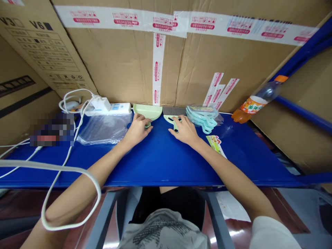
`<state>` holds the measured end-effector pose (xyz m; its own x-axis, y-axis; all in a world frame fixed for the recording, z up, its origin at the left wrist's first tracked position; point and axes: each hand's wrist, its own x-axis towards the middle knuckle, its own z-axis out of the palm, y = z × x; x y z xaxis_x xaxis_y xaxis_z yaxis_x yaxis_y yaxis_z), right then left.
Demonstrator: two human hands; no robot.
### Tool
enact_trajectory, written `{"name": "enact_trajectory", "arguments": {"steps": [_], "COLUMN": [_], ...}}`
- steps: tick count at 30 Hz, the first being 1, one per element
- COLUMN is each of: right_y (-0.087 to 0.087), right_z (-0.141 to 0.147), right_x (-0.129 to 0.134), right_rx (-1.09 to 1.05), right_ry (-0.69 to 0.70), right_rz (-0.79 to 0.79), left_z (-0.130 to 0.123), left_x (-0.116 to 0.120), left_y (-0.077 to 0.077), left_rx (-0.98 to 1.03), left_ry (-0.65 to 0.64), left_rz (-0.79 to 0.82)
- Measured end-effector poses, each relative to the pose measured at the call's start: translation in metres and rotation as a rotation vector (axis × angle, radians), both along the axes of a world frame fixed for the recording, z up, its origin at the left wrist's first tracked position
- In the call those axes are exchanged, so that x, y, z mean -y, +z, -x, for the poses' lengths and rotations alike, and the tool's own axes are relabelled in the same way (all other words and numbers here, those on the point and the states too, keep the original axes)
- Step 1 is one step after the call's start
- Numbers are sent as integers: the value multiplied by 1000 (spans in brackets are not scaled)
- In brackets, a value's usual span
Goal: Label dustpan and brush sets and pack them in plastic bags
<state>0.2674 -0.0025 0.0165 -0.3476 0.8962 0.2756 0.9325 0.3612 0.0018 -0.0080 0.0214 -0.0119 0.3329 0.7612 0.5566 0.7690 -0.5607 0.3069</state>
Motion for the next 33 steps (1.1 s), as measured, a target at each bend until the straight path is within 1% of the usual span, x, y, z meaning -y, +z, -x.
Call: {"name": "enact_trajectory", "arguments": {"steps": [2,4,10,17,22,25,29,33], "right_y": [1,1,2,7,14,16,15,16], "right_z": [5,10,25,33,39,44,47,46], "right_x": [0,-2,-14,-19,-32,-39,-37,-37], "right_rx": [28,55,40,25,3,-12,-24,-11], "right_ry": [-61,-89,-147,-157,-186,-196,-218,-227], "right_rz": [45,92,122,151,182,194,174,178], "left_z": [0,-1,0,0,1,1,1,-1], "left_x": [0,0,0,1,0,-1,0,1], "left_y": [-1,-1,0,2,-1,-1,-1,0], "left_rx": [3,5,-1,-11,2,14,-4,-8], "left_ry": [-2,-6,-15,-18,-12,-14,-24,3], "left_rz": [-2,-3,16,9,5,13,35,53]}}
